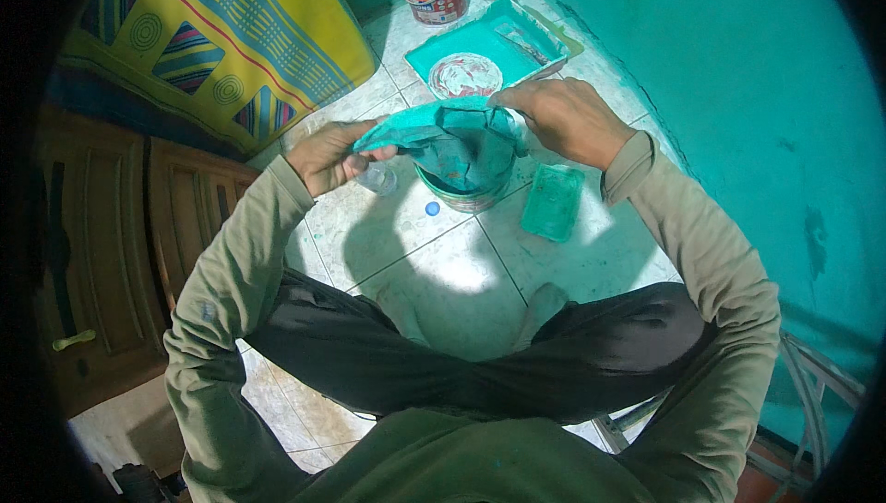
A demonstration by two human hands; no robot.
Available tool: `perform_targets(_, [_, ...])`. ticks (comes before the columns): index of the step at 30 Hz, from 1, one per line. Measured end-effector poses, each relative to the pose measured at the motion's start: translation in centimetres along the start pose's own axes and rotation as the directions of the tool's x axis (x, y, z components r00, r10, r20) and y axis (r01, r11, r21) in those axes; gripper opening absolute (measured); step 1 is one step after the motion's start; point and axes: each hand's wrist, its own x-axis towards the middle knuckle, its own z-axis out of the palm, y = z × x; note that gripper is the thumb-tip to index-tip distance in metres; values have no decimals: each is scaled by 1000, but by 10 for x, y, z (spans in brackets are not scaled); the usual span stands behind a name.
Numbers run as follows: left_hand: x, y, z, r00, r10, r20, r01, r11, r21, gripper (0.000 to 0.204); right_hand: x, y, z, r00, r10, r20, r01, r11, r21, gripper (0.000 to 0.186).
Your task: The person sits on the floor and handles a green paint bucket, a plastic water bottle, and a green cloth. They pour water from the bottle into the cloth and then squeeze the cloth into the paint bucket, repeating the process.
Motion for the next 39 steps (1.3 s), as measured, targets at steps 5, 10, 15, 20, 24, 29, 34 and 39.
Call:
perform_targets(5, [-9, 7, 31, 966, 210, -152, -174, 959, 222, 45, -6, 5, -3, 1000, -13, -26, 14, 999, 43, 45])
perform_targets(10, [-8, -6, 11, 867, 475, 151, -459, 644, 612, 43, -12, -13, -12, 992, 78, 96, -77, 997, -13, 73])
perform_targets(15, [9, -2, -3, 828, 556, 67, -388, 484, 784, 21, -18, -18, 1, 960, 217, 178, -183, 964, -190, 78])
perform_targets(20, [6, 6, -18, 732, 678, 73, -454, 405, 793, 19, -27, 7, 11, 983, 137, 125, -103, 963, -250, 44])
perform_targets(24, [1, 11, -14, 746, 662, 68, -391, 353, 850, 18, -32, 21, 8, 998, 22, 55, -16, 993, -115, 23])
perform_targets(29, [-5, 10, -18, 759, 651, 19, -343, 374, 862, 16, -36, 23, -1, 984, 20, 175, -8, 998, -67, 19])
perform_targets(34, [-5, 7, -24, 734, 672, 102, -368, 266, 891, 15, -36, 21, 3, 970, 55, 236, -16, 986, -164, 24])
perform_targets(39, [-6, -1, -1, 745, 642, 182, -400, 211, 892, 14, -45, 29, 26, 992, -59, 108, 77, 982, -174, 26])
